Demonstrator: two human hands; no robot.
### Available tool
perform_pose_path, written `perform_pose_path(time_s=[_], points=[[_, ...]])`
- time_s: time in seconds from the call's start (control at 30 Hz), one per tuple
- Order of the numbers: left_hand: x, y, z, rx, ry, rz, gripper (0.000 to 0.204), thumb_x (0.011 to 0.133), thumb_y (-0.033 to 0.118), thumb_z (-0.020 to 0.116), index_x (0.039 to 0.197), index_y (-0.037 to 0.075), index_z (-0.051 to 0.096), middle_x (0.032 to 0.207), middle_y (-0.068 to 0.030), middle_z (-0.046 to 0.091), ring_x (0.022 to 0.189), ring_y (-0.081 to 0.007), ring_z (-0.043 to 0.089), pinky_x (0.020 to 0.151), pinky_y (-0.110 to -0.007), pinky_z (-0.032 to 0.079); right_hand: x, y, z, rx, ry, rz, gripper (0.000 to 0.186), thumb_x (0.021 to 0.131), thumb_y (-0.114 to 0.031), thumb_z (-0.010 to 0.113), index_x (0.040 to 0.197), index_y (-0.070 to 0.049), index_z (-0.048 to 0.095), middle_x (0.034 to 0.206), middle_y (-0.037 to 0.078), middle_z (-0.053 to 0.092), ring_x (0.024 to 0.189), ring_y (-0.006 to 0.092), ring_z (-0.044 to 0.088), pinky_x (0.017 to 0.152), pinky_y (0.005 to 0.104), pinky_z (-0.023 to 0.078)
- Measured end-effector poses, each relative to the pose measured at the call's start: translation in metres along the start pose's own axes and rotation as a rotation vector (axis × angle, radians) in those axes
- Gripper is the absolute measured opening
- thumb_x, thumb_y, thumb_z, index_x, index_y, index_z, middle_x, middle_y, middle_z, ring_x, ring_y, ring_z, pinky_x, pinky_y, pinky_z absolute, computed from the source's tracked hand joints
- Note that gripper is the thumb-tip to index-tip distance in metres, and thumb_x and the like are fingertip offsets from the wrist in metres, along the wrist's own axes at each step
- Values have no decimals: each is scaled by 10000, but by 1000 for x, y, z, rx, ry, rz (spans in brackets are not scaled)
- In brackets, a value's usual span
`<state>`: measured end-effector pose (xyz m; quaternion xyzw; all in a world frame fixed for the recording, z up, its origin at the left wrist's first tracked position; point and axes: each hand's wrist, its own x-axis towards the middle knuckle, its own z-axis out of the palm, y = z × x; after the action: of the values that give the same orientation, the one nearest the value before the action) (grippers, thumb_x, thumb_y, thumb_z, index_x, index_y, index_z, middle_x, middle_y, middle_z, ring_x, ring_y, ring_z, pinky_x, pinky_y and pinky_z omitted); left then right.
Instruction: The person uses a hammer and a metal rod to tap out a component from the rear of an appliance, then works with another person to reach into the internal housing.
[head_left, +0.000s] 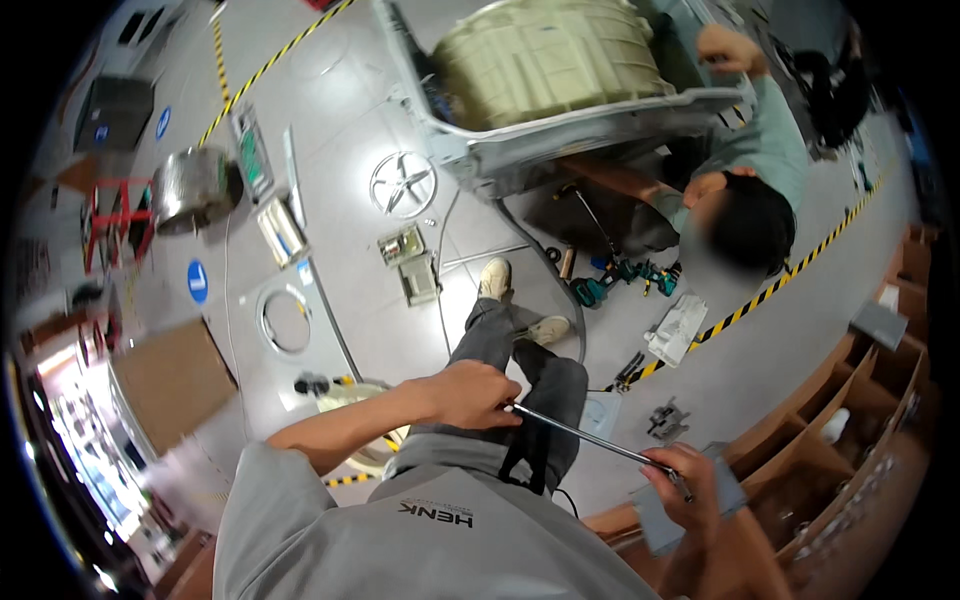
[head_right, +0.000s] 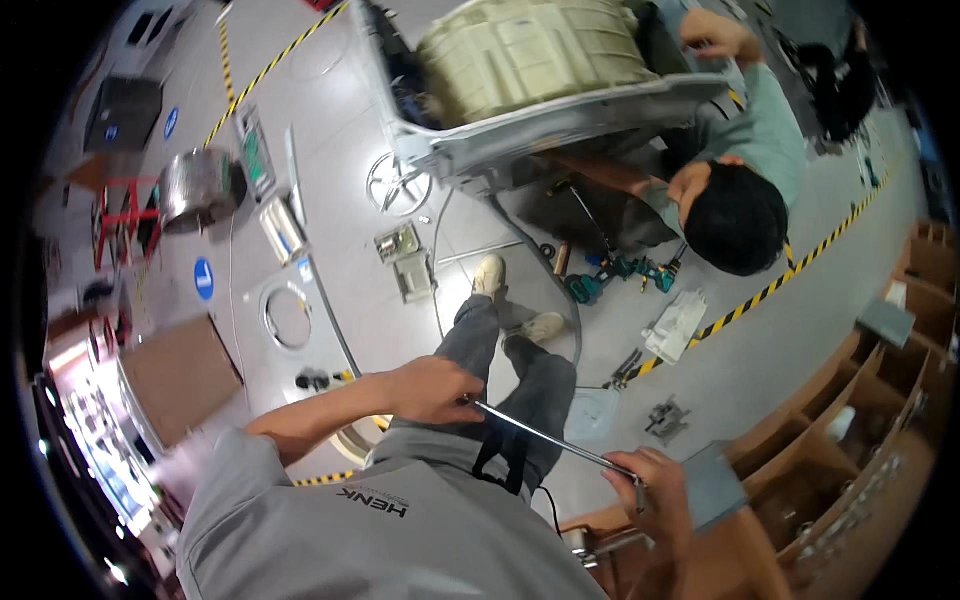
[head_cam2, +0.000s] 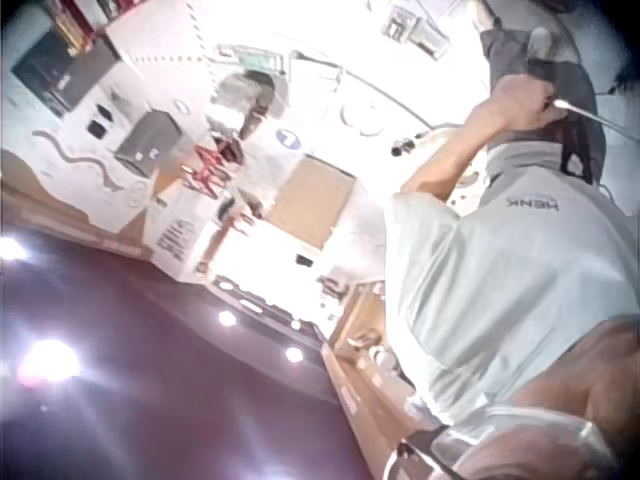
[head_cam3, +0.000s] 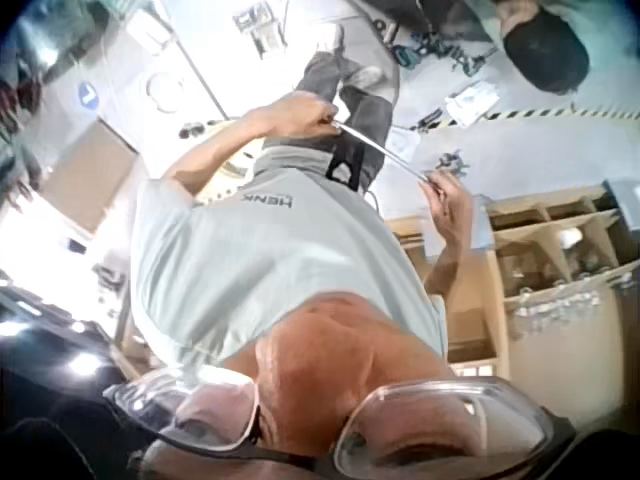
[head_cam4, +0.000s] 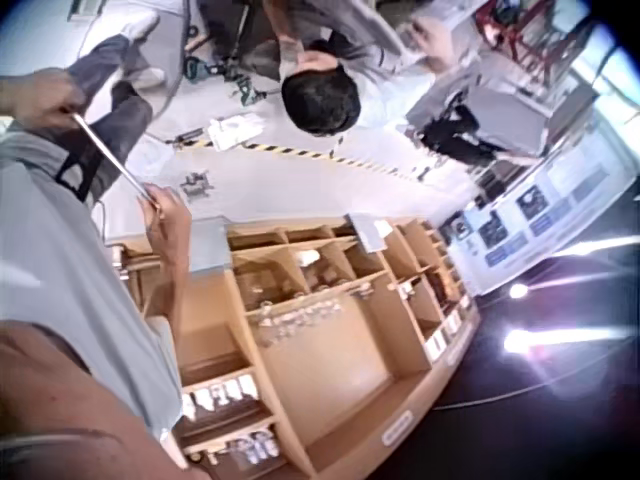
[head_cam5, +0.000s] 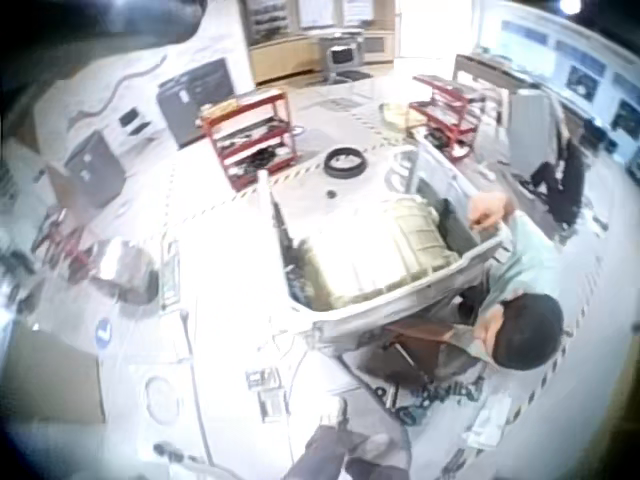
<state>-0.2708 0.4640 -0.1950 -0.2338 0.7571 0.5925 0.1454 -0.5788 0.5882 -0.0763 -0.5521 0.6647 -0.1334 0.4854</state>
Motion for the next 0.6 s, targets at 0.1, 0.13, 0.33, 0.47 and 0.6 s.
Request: perform_pose_path(time_s=[0.1,0.13,0.33,0.47,0.6], points=[[-31,24,21,-61,223,-40,270,864,283,642,792,27,596,769,-147,636,784,-372,620,685,-469,470,-17,-35,-7,-31,-2,-21,198,732,3,737,919,-11,674,690,127,591,614,282,566,552,342,427],[-39,29,27,-57,294,-54,250,855,263,647,789,28,596,765,-143,633,785,-371,620,691,-470,470,-17,-42,-6,-36,-21,-32,196,734,4,733,920,-11,674,693,130,591,618,283,568,555,339,429],[-84,31,80,47,934,-164,292,835,259,679,655,71,547,655,-105,563,615,-322,538,584,-411,416,5,-77,10,0,-115,-81,148,785,-2,714,926,-8,672,732,123,606,622,240,555,560,291,417],[-121,28,97,57,1121,-321,381,815,243,706,542,79,496,517,-79,492,494,-301,506,496,-399,382,32,-117,27,-29,-252,-119,145,801,-13,716,940,-18,674,776,105,635,645,207,568,583,287,442],[-156,8,105,-9,1207,-418,447,806,244,710,486,68,452,461,-92,448,428,-311,448,450,-402,350,62,-157,53,-2,-316,-178,169,832,-45,709,992,-30,657,843,104,663,705,227,604,621,304,479]])
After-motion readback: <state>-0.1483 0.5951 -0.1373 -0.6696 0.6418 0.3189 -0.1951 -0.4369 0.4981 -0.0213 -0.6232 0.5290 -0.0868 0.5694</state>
